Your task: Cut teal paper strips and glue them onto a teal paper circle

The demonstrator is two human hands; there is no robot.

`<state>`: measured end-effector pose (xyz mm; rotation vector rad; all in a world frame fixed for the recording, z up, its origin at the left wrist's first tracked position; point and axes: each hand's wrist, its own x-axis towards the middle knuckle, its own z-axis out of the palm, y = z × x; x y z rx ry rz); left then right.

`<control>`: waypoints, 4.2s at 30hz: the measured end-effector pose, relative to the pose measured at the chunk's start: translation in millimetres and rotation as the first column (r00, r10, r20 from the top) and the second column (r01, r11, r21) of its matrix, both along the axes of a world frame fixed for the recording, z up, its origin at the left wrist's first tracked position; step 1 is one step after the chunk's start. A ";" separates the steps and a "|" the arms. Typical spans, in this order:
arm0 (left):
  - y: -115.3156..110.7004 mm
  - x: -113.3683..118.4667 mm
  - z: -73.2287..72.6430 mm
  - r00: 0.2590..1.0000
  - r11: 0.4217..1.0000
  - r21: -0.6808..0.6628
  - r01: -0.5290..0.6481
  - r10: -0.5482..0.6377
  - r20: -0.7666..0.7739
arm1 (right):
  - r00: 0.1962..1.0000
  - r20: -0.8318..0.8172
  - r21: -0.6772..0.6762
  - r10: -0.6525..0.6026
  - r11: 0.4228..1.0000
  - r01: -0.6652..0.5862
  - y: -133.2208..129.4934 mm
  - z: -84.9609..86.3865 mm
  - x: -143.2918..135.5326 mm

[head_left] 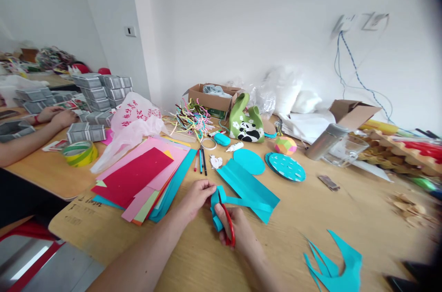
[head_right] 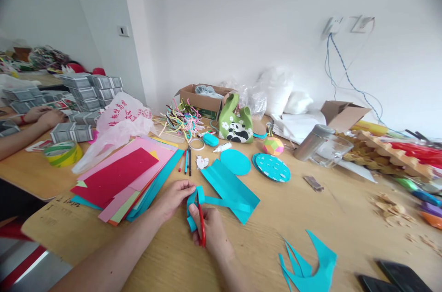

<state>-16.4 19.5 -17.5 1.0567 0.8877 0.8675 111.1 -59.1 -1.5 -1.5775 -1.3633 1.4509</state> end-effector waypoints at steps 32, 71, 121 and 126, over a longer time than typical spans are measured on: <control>-2.8 2.8 7.1 0.998 0.991 0.134 -0.029 0.036 -0.049 | 0.998 0.040 0.243 -0.038 0.970 0.027 4.7 -5.9 1.6; 1.5 -2.5 7.3 0.998 1.000 0.000 -0.024 0.024 0.051 | 0.993 -0.057 0.198 -0.105 0.973 0.115 2.5 -4.0 1.0; -14.8 14.2 9.1 0.990 0.988 -0.156 -0.006 0.027 0.138 | 0.653 -0.373 0.414 -0.659 0.512 0.753 14.0 6.0 19.3; -9.7 8.7 14.1 0.976 0.946 -0.309 -0.101 0.154 0.152 | 0.668 -0.380 0.392 -0.641 0.542 0.743 15.1 5.4 16.3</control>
